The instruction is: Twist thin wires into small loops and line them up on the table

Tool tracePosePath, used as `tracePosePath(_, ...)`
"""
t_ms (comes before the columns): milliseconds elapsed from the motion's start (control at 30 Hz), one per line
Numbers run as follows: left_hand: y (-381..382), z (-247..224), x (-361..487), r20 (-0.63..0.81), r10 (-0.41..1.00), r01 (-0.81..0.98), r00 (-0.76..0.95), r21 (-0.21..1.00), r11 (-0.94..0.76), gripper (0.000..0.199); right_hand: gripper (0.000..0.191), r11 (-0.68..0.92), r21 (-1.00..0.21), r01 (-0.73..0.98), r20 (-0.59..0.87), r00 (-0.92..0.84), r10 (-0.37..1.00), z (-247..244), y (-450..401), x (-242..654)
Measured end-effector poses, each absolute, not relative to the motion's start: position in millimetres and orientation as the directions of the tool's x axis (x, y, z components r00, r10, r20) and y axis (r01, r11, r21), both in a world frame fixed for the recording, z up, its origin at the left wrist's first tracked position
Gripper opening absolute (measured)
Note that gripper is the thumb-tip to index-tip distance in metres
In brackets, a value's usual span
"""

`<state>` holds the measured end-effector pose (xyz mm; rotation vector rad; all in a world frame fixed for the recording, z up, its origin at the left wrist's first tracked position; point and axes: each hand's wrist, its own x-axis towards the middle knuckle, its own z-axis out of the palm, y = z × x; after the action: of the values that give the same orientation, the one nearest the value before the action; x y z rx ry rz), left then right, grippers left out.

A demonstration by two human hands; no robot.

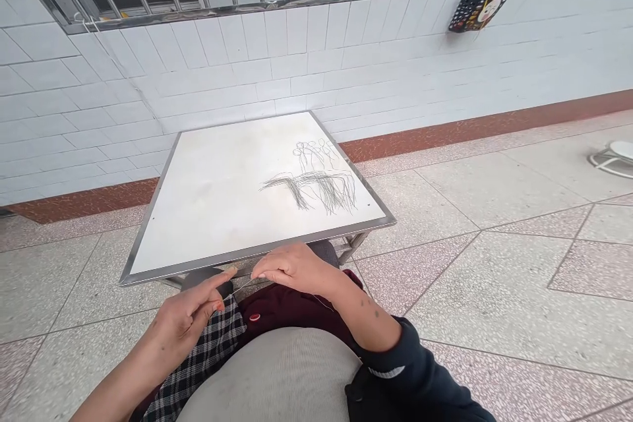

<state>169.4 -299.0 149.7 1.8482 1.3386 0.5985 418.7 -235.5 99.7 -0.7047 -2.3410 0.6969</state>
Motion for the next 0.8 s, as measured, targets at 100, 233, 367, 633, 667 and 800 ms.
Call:
tracePosePath(100, -296.9, 146.5, 163.7, -0.062, 0.931, 0.583, 0.360, 0.794, -0.172, 0.045, 0.026, 0.720, -0.621, 0.311, 0.360, -0.703, 0.614, 98.7, -236.1, 416.7)
tracePosePath(233, -287.4, 149.3, 150.6, -0.032, 0.944, 0.682, 0.328, 0.699, -0.214, 0.047, 0.024, 0.629, -0.675, 0.385, 0.326, -0.610, 0.722, 100.7, -237.4, 416.2)
tracePosePath(367, -281.5, 164.7, 150.9, 0.093, 0.982, 0.753, 0.165, 0.632, -0.186, 0.051, 0.021, 0.526, -0.741, 0.417, 0.326, -0.461, 0.825, 106.5, -239.1, 416.0)
tracePosePath(633, -281.1, 165.0, 210.4, 0.202, 0.942, 0.597, 0.267, 0.733, -0.327, 0.041, 0.020, 0.500, -0.787, 0.361, 0.320, -0.454, 0.832, 121.5, -247.7, 408.6)
tracePosePath(667, -280.5, 161.9, 213.5, 0.207, 0.948, 0.593, 0.241, 0.742, -0.313, 0.039, 0.020, 0.487, -0.797, 0.359, 0.307, -0.453, 0.837, 122.9, -249.0, 408.8)
tracePosePath(800, -280.1, 156.7, 213.7, 0.182, 0.976, 0.667, 0.120, 0.713, -0.215, 0.040, 0.022, 0.438, -0.813, 0.384, 0.266, -0.424, 0.866, 126.1, -253.5, 410.1)
